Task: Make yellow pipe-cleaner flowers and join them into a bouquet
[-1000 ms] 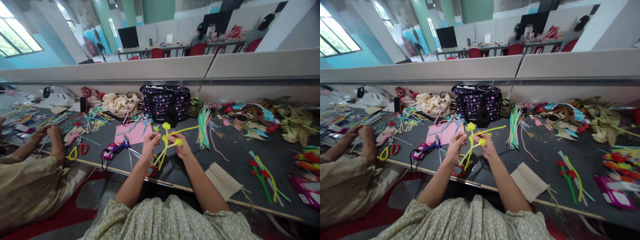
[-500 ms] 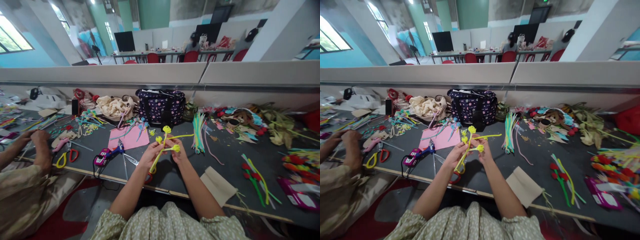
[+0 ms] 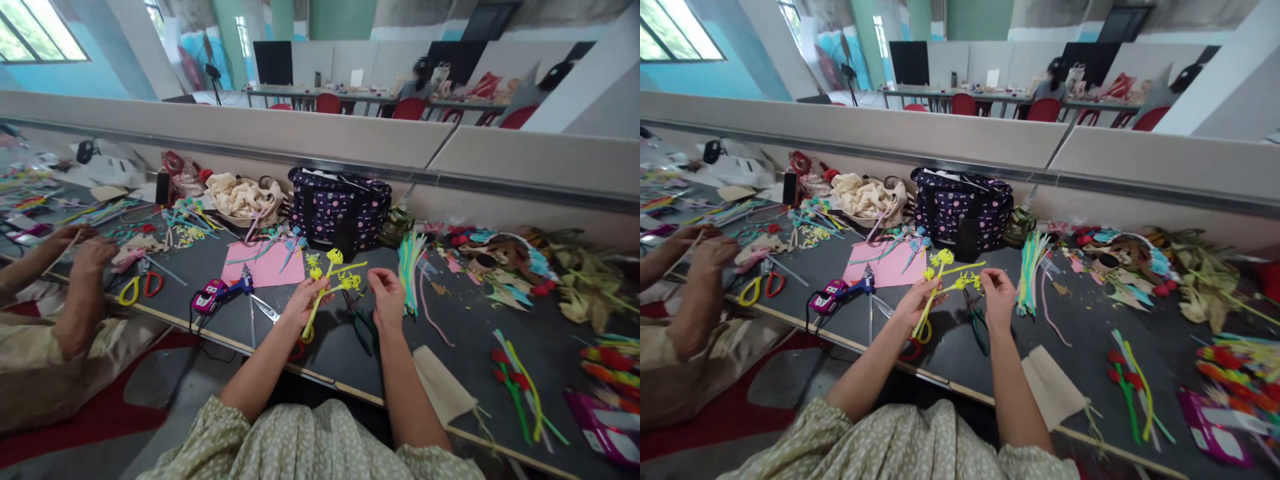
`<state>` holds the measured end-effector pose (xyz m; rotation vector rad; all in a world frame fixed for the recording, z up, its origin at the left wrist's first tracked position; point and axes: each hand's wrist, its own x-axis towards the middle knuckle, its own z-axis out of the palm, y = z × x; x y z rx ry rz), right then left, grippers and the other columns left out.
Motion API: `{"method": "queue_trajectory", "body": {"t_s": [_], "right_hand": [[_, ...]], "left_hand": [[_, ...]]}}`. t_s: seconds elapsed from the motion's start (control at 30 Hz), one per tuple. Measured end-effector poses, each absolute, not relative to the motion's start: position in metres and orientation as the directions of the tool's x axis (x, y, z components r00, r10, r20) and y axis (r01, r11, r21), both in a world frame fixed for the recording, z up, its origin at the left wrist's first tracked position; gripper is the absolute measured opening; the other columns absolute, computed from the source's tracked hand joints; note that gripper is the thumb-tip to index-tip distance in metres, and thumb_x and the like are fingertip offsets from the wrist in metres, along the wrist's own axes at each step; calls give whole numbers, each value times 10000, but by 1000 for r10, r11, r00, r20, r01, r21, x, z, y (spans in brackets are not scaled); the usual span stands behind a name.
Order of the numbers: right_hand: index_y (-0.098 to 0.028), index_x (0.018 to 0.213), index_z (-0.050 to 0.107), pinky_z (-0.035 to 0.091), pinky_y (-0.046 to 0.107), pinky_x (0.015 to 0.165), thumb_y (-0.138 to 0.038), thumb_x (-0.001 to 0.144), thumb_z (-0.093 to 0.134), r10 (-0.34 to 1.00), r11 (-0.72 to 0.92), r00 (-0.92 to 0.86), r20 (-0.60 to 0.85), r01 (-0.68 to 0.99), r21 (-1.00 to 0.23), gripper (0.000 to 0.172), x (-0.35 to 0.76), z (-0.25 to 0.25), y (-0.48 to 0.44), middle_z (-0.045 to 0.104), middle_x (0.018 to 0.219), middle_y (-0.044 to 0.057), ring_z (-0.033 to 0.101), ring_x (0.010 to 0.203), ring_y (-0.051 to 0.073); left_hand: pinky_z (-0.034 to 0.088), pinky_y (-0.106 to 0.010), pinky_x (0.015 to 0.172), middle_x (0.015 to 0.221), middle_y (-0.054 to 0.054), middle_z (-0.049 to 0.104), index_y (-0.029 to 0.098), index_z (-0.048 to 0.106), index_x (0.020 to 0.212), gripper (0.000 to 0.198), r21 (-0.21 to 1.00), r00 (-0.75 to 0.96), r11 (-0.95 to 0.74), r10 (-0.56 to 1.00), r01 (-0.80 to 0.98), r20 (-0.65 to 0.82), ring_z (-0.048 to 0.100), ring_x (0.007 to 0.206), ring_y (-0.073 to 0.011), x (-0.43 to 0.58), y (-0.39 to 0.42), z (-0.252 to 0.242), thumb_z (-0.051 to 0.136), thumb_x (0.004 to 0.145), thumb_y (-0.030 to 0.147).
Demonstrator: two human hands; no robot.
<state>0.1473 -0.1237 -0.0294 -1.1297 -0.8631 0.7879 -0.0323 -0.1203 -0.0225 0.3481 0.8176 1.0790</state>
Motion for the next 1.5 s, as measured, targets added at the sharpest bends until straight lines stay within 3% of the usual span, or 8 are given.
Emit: {"method": "queue_trajectory", "body": {"t_s": [0.07,0.17,0.33,0.5,0.67,0.83,1.1,1.5], "right_hand": [[-188,850,691,457,278,655,-334,797,675,848,340,388,360,121,-933,156,149,-19,-126,645,814,16,574,720,152],[-223,890,726,479,368,833,-291,858,628,795,488,130,593,444,-751,124,143,-3,-127,673,959,60,600,945,220],[-241,928,730,452,417,890,-235,899,583,718,588,-113,687,627,-511,150,135,2,-116,725,975,61,604,964,234],[-237,867,721,449,411,870,-252,893,596,724,644,-252,642,581,-498,128,141,-3,-109,747,877,46,657,890,227],[-239,846,704,465,397,885,-244,862,612,749,630,-206,630,515,-581,93,146,-3,-112,738,880,51,664,910,227],[-217,822,677,492,343,806,-211,819,625,814,571,-184,551,429,-700,53,147,-2,-117,710,861,36,654,853,206],[-192,786,660,513,279,699,-238,813,624,862,504,-140,487,346,-791,65,144,1,-124,661,807,15,633,738,168],[-162,808,688,543,329,745,-310,776,641,940,323,15,341,286,-902,158,135,3,-129,722,775,29,674,734,203]], "left_hand": [[585,-302,686,671,-3,648,120,634,791,212,606,249,481,868,-634,-429,637,606,-115,-32,-120,-23,808,673,150],[580,-299,682,669,-7,645,112,650,804,182,594,299,503,861,-628,-412,634,598,-112,-30,-119,-25,782,722,207],[566,-285,670,645,-17,643,101,673,789,192,600,353,521,853,-608,-383,619,577,-105,-28,-118,-31,746,771,277],[510,-206,587,653,-33,653,81,702,818,197,605,400,542,840,-583,-367,604,561,-84,-22,-118,-33,741,774,269],[475,-185,560,655,-43,667,82,707,775,146,613,389,534,845,-583,-366,601,565,-80,-16,-120,-24,766,737,210],[472,-206,596,665,-36,687,95,714,774,249,645,352,519,855,-562,-381,615,591,-91,-16,-123,-22,855,607,214],[458,-244,729,694,-44,714,112,744,727,293,792,273,306,945,-529,-183,618,639,-108,-16,-122,-21,885,542,289],[450,-276,724,688,-15,685,151,744,690,248,928,109,25,994,-373,17,577,651,-125,-16,-122,-13,852,579,345]]}}
